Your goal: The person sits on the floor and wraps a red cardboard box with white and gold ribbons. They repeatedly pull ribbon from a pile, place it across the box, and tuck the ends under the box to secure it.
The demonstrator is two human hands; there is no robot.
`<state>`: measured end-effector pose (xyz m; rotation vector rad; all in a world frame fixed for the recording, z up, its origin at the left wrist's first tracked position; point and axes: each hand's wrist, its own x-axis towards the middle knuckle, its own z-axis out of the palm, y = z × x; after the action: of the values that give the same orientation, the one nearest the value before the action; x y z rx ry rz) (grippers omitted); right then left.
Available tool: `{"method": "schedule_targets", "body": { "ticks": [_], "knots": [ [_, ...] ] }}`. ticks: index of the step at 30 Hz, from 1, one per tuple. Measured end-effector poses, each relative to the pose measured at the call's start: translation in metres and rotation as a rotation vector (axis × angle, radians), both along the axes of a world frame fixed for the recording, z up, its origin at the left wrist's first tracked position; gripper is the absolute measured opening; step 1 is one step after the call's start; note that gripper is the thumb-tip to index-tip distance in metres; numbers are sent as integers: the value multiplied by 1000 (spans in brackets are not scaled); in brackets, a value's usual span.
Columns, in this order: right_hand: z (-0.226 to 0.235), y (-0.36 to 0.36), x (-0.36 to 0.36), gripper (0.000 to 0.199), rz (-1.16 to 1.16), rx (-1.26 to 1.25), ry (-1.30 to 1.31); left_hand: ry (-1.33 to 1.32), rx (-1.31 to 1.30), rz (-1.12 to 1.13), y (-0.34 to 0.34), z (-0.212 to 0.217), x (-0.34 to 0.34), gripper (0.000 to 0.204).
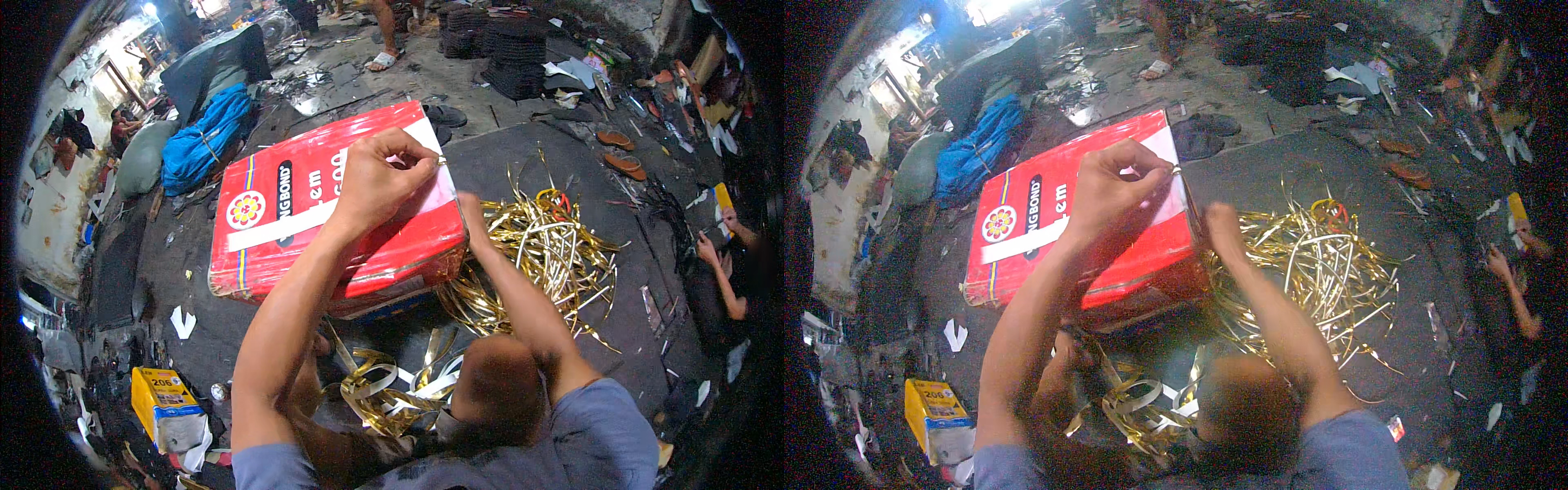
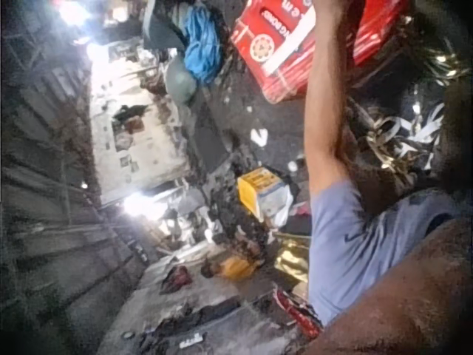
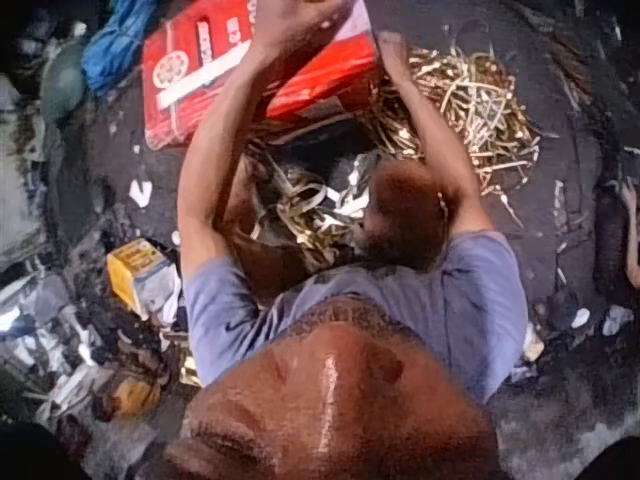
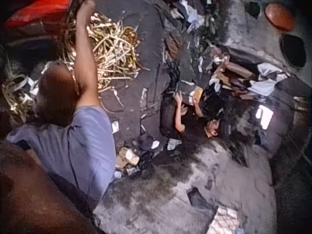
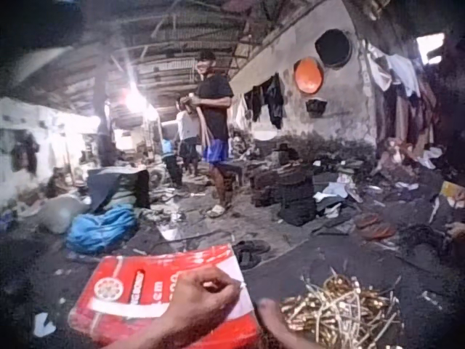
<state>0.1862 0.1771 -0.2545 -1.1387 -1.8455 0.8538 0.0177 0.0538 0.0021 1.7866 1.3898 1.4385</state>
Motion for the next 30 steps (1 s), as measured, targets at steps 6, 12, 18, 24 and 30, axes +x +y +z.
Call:
{"method": "schedule_targets", "body": {
  "ticks": [6,12,18,24,30],
  "knots": [
    [-165,-8,26,33,-257,-165,-13,-57,-3,-59,8,-2,4,7],
    [-141,-44,29,41,-265,-318,-315,-18,-8,-10,-2,-1,-1,5],
    [-132,-52,43,42,-289,-358,-487,-25,30,-52,7,-4,0,5],
    [-128,-66,52,43,-285,-389,-597,-10,10,-48,1,-1,-4,5],
    [-129,-73,69,45,-310,-408,-668,18,52,-56,6,-7,-6,6]
  ]
}}
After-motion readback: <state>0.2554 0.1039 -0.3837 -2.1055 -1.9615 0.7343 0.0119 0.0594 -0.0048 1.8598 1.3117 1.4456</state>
